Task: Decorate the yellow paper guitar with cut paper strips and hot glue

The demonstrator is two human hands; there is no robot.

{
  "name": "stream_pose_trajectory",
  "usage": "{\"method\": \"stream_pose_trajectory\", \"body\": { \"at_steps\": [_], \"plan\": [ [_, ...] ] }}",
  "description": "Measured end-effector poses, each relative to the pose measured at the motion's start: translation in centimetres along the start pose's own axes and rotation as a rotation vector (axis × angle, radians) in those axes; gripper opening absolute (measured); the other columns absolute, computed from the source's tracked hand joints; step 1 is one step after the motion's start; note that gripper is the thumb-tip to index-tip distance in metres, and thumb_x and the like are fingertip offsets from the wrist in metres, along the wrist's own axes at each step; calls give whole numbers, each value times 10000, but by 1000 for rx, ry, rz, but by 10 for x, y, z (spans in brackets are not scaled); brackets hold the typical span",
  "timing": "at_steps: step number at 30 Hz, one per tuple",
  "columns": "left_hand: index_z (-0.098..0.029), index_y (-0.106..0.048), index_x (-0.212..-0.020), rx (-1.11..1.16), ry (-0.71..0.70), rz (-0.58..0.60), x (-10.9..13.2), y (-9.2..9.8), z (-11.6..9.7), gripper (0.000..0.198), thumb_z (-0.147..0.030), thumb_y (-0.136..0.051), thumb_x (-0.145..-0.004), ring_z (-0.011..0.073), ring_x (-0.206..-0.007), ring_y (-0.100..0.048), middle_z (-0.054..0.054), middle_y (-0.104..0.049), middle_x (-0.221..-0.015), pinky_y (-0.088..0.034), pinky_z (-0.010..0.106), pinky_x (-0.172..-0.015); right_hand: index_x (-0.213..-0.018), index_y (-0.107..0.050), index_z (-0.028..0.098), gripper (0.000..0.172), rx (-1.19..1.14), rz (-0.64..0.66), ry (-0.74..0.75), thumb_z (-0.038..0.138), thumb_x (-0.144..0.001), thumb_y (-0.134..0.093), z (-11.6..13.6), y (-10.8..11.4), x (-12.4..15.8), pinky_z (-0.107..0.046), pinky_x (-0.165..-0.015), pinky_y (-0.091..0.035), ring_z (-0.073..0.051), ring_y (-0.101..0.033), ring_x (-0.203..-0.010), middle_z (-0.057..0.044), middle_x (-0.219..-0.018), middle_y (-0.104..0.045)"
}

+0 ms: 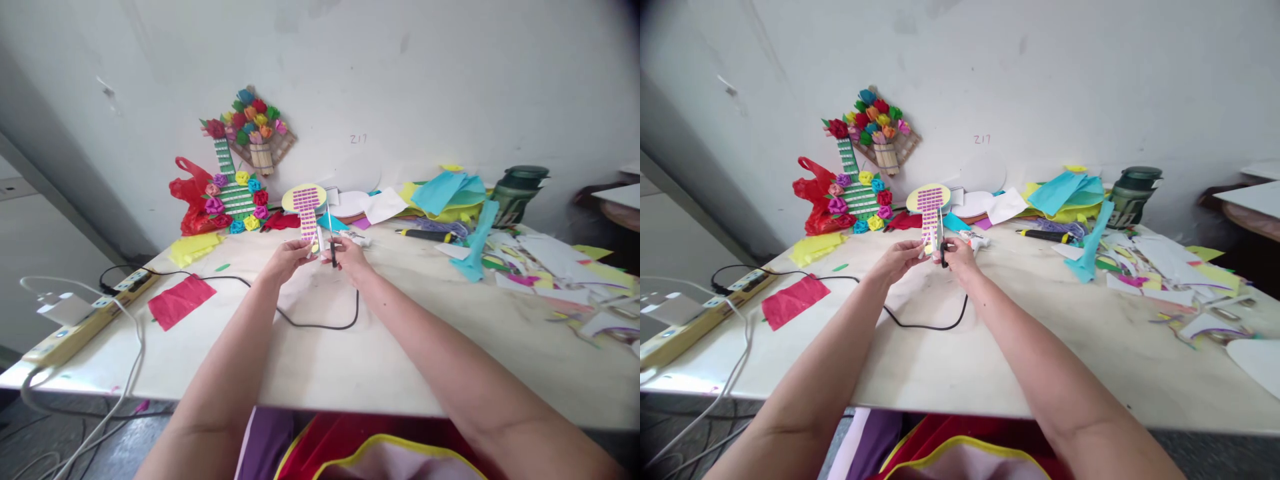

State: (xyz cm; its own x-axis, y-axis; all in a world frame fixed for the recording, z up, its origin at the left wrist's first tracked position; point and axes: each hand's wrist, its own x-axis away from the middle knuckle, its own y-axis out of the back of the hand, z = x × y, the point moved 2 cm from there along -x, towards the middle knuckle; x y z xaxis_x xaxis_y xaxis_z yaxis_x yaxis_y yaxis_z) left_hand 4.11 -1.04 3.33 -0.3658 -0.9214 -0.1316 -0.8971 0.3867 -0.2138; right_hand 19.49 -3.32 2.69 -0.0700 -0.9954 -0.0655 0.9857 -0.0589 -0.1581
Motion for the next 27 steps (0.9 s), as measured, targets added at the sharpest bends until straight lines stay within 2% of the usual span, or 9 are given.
{"method": "stream_pose_trajectory", "body": {
  "at_steps": [7, 14, 19, 23, 27],
  "plan": [
    [-100, -615, -689, 158, 15, -136, -7, -9, 20, 128, -128, -717, -618, 100, -628, -582, 30, -622, -682, -477, 285, -751, -939, -547, 171, 400, -40, -42, 11, 189, -568, -697, -1, 0, 0, -150, -321, -250, -105, -596, -466, 18, -679, -641],
    [-118, -581, -700, 147, 49, -250, -6, -8, 27, 167, -133, -715, -600, 106, -568, -577, 8, -608, -622, -498, 310, -698, -936, -552, 164, 399, -35, -50, -20, 143, -561, -684, -2, -2, 1, -159, -368, -369, -98, -583, -459, 39, -631, -621],
    [-109, -607, -739, 153, 35, -227, -6, -10, 29, 184, -161, -720, -603, 108, -598, -595, 21, -630, -664, -492, 285, -699, -936, -557, 161, 401, -22, -56, -21, 134, -556, -684, -4, -2, 0, -180, -402, -421, -110, -591, -473, 40, -622, -615],
    [-95, -641, -866, 168, 32, -177, -7, -15, 30, 272, -176, -718, -617, 123, -622, -613, 44, -660, -736, -493, 288, -693, -937, -565, 153, 397, -34, -61, -27, 105, -558, -670, -4, -2, 0, -193, -431, -449, -114, -594, -478, 40, -611, -610],
    [-96, -643, -836, 200, 32, -202, -6, -20, 31, 225, -162, -708, -631, 131, -601, -619, 40, -658, -694, -500, 291, -671, -948, -573, 156, 405, -46, -57, -28, 96, -557, -663, -6, -2, -1, -215, -473, -479, -117, -596, -482, 45, -606, -612]
  ]
}}
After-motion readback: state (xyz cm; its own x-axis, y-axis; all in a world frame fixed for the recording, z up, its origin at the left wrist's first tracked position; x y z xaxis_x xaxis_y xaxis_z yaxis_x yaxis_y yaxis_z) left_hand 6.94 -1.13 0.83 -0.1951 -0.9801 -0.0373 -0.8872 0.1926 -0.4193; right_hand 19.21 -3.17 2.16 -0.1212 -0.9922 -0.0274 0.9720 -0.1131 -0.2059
